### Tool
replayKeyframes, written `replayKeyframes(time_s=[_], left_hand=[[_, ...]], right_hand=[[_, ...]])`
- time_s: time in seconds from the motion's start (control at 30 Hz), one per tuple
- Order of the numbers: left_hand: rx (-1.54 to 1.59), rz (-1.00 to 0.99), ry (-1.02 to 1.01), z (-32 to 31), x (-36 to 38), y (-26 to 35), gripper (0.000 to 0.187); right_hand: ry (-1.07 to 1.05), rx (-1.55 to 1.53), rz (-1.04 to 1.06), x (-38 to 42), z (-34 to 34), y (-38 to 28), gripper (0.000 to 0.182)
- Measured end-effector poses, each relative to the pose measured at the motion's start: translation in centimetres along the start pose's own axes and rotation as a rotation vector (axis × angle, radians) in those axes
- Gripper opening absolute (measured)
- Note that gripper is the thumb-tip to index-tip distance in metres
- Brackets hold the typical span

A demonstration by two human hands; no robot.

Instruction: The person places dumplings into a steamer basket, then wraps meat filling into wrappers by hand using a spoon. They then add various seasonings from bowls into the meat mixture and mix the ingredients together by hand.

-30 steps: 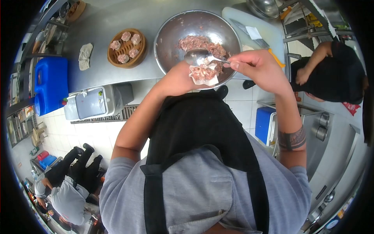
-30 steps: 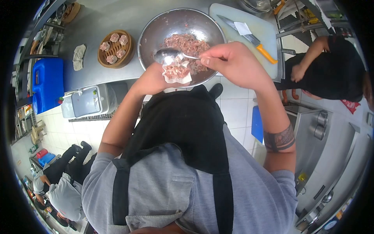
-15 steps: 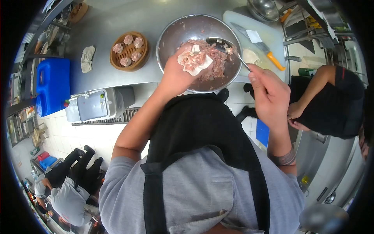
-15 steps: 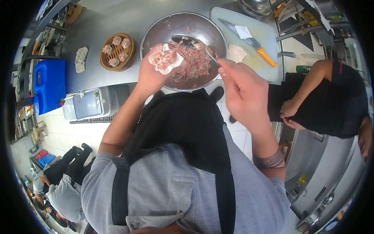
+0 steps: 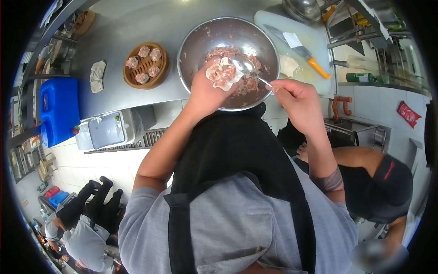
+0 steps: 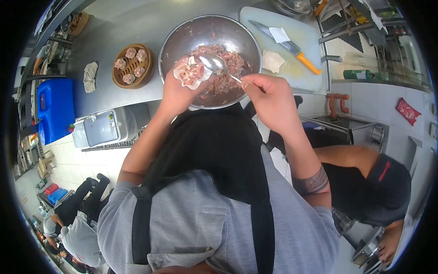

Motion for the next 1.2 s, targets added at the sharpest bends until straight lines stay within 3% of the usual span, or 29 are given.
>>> replayKeyframes(time_s=[0.07,0.2,0.37,0.5,0.57,0.7,0.77,0.8,0.87,1.0,1.2], left_hand=[[0.016,0.030,-0.034,-0.2,0.0,-0.3,0.040],[0.044,0.079,-0.013,-0.1,0.2,-0.3,0.042],[-0.129,0.200,-0.022,0.8,0.4,-0.5,0.045],[-0.192,0.153,-0.095,0.8,0.3,-0.2,0.044],[-0.170,0.231,-0.062,1.2,0.4,-0.7,0.045],[-0.162,0.205,-0.060,1.2,0.3,-1.2,0.046],[-0.117,0.145,-0.013,1.0,-0.1,-0.9,0.042],[-0.116,0.142,-0.010,0.9,-0.1,-0.8,0.042],[0.046,0.242,0.042,0.9,0.0,-1.6,0.038],[0.014,0.240,0.084,0.9,0.0,-1.2,0.035],[0.222,0.254,0.066,1.1,-0.1,-0.6,0.028]], right_hand=[[-0.105,-0.144,-0.076,-0.6,-1.2,1.3,0.021],[-0.148,-0.138,-0.111,-0.9,-1.4,1.9,0.020],[-0.302,-0.397,-0.234,-1.2,-3.4,3.2,0.018],[-0.333,-0.514,-0.282,-1.3,-4.9,4.6,0.016],[-0.295,-0.607,-0.257,-1.3,-4.7,4.5,0.015],[-0.284,-0.531,-0.211,-1.1,-4.0,3.5,0.015],[-0.053,-0.181,0.045,-0.7,-1.5,0.3,0.013],[-0.053,-0.178,0.048,-0.3,-1.6,-0.4,0.013],[0.233,0.183,0.423,1.8,0.4,-5.2,0.017],[0.311,0.324,0.641,3.5,-0.3,-8.1,0.036],[0.399,0.441,0.668,4.4,5.0,-10.2,0.037]])
Point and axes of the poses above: each hand's wrist, its own x-axis away from the middle knuckle, its own z-axis out of the back of the hand, y = z × x, the point moved 10 cm from there along -x, towards the middle knuckle, and after that the axes turned 15 degrees about x, right-handed, at the moved point
